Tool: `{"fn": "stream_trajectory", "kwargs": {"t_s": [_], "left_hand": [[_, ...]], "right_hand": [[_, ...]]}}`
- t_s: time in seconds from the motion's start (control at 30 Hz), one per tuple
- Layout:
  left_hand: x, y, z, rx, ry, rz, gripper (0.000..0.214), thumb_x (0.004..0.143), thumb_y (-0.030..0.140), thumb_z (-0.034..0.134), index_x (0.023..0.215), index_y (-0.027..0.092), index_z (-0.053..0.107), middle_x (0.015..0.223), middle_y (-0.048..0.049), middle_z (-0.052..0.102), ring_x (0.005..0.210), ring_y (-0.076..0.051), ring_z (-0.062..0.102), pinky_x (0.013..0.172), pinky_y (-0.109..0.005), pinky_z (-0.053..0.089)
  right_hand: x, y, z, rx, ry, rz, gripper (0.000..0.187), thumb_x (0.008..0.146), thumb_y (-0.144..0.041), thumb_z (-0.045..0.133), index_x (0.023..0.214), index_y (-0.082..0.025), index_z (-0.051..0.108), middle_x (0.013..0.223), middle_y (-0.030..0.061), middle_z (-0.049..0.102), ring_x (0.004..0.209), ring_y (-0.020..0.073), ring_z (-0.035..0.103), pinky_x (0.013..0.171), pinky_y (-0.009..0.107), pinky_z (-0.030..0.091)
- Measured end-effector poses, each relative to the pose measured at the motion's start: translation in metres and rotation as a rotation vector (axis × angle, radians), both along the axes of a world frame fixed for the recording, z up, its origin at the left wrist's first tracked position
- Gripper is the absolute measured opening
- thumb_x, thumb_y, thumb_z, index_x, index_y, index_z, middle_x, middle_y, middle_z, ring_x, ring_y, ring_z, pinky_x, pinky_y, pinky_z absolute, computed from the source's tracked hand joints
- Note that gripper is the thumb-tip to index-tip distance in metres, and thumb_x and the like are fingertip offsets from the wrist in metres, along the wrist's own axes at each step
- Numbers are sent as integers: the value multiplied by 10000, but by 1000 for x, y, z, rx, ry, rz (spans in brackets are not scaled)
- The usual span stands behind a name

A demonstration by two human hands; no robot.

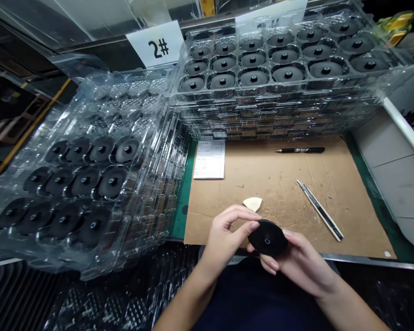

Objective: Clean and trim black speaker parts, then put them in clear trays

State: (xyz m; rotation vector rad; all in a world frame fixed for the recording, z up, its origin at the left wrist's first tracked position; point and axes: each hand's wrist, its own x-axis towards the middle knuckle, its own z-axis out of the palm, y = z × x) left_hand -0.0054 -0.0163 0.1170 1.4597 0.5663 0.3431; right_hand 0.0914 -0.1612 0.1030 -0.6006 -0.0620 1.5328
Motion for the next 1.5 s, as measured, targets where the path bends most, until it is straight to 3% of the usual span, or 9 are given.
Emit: {"fn": "stream_trajectory", "kwargs": {"t_s": [0.23, 0.5, 0.83, 1.03, 1.2, 1.27, 1.33, 1.4, 1.5], "left_hand": [[2, -5, -3, -19, 26, 105, 5, 748, 166, 681, 746, 168, 678, 911, -60, 640, 910, -182, 589, 851, -318, 443], [0, -4, -9, -120, -63, 170, 157, 884, 246, 510, 771, 184, 600, 871, -26, 613, 852, -141, 591, 814, -293, 463], [-8, -11, -7, 234, -142, -30, 255, 880, 294, 511, 1074, 233, 664, 1097, -98, 610, 1015, -223, 571, 868, -362, 462], [-8, -8, -10, 181, -27, 261, 183, 890, 217, 498, 869, 200, 680, 976, -53, 649, 971, -164, 583, 891, -292, 428], [-12, -8, -16, 33, 39, 258, 139, 889, 241, 504, 962, 192, 612, 598, 33, 572, 545, -93, 549, 563, -209, 455], [-13, -10, -18, 0, 56, 239, 155, 892, 248, 495, 993, 201, 603, 685, 19, 614, 476, -70, 505, 500, -200, 437], [-13, -12, -19, -27, 44, 239, 244, 862, 231, 551, 1105, 239, 566, 1030, -40, 637, 636, -84, 589, 616, -218, 487], [-13, -14, -20, -95, -16, 219, 379, 829, 243, 603, 1197, 268, 521, 1291, -74, 516, 960, -156, 603, 849, -277, 478], [-11, -18, -22, -276, -161, 116, 523, 764, 397, 649, 1245, 256, 498, 1335, -104, 483, 1222, -260, 458, 1025, -371, 374]], "right_hand": [[1, -3, -4, -70, -151, 2, 367, 944, -358, 306, 1088, -156, 577, 804, 49, 543, 658, 124, 425, 671, 302, 341], [3, -3, -1, -35, -153, 16, 439, 932, -378, 323, 1245, -137, 514, 1043, 138, 585, 651, 123, 428, 668, 316, 335], [2, -2, -2, 0, 23, -57, 455, 935, -358, 267, 1054, -92, 617, 971, 178, 619, 592, 131, 460, 619, 321, 344], [5, 0, 0, -14, 68, -41, 499, 931, -384, 245, 1204, -85, 537, 1003, 202, 615, 573, 118, 455, 618, 307, 342], [7, 2, 1, -20, 84, -15, 495, 934, -407, 232, 1225, -133, 523, 1019, 170, 626, 604, 146, 538, 649, 320, 380], [6, 3, 0, -20, 54, -23, 488, 938, -445, 243, 1225, -165, 522, 1037, 154, 626, 627, 151, 558, 660, 320, 390], [5, 4, -1, -20, 9, -52, 473, 934, -481, 280, 1219, -192, 524, 1070, 143, 615, 638, 142, 555, 657, 310, 392], [4, 4, -2, -24, -37, -84, 441, 921, -483, 342, 1209, -207, 529, 1091, 133, 602, 640, 131, 542, 647, 299, 389], [3, 3, -2, -37, -71, -124, 387, 903, -426, 425, 1211, -215, 527, 999, 98, 610, 645, 130, 522, 636, 289, 380]]}}
